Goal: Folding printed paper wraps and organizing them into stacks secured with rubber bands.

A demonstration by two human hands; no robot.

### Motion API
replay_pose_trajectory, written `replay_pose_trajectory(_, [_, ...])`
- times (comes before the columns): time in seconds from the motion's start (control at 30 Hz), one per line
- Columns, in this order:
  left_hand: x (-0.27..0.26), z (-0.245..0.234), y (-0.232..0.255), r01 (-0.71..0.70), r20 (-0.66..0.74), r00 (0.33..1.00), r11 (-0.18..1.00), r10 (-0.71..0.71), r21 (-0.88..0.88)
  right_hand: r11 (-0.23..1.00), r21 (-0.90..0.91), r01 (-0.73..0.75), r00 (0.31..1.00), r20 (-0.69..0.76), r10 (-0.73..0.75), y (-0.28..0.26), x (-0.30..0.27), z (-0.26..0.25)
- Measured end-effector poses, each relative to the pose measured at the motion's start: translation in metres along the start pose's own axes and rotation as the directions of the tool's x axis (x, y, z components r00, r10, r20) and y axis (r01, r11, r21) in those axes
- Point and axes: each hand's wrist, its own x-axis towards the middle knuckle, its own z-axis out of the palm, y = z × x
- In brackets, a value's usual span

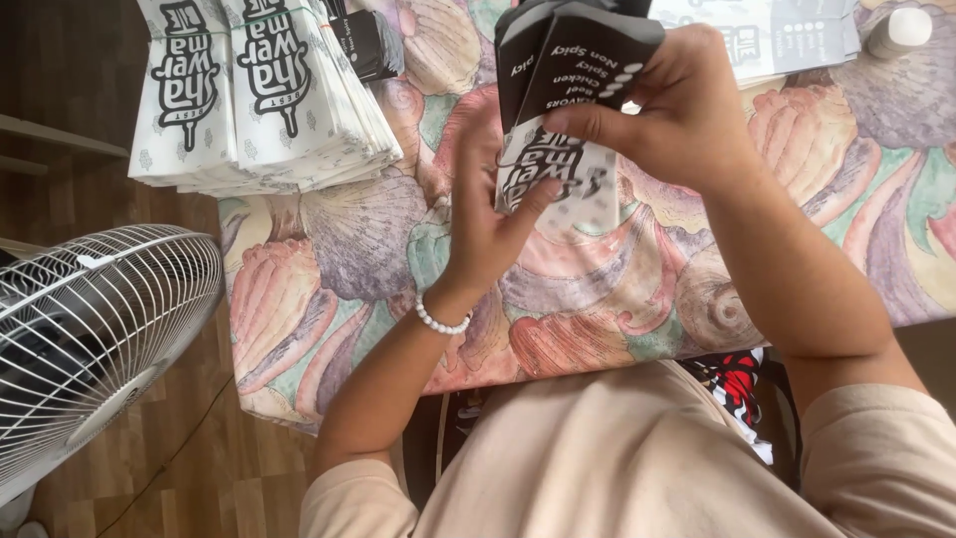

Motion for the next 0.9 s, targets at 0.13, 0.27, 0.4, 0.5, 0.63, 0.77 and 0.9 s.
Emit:
replay_pose_trajectory(0.13, [0.001, -0.004, -0.001, 0.136, 0.088, 0.986, 0.989, -0.140, 0.055, 0.990, 0.129, 0.064, 0.993, 0.086, -0.075, 0.024, -0.006, 0.016])
replay_pose_trajectory(0.27, [-0.010, 0.007, -0.011, 0.144, -0.020, 0.989, 0.989, -0.144, 0.020, 0.986, 0.103, -0.129, 0.991, 0.040, 0.126, 0.063, -0.046, 0.046])
replay_pose_trajectory(0.4, [-0.014, 0.017, -0.025, -0.015, -0.033, 0.999, 1.000, 0.016, 0.011, 0.987, 0.154, 0.036, 0.987, -0.158, -0.011, 0.110, -0.077, 0.055])
replay_pose_trajectory(0.5, [-0.011, 0.017, -0.027, -0.098, -0.044, 0.994, 0.992, 0.102, 0.080, 0.986, 0.098, 0.137, 0.970, -0.213, -0.113, 0.081, -0.065, 0.054])
replay_pose_trajectory(0.63, [-0.017, 0.019, -0.041, -0.127, -0.011, 0.991, 0.982, 0.130, 0.137, 0.979, 0.095, 0.179, 0.958, -0.245, -0.151, 0.078, -0.059, 0.056])
replay_pose_trajectory(0.77, [-0.017, 0.020, -0.035, -0.102, -0.016, 0.994, 0.992, 0.104, 0.076, 0.987, 0.087, 0.138, 0.966, -0.233, -0.114, 0.081, -0.066, 0.057])
replay_pose_trajectory(0.9, [-0.007, 0.022, -0.012, -0.055, -0.030, 0.998, 0.997, 0.056, 0.048, 0.994, 0.080, 0.077, 0.970, -0.237, -0.056, 0.078, -0.072, 0.063])
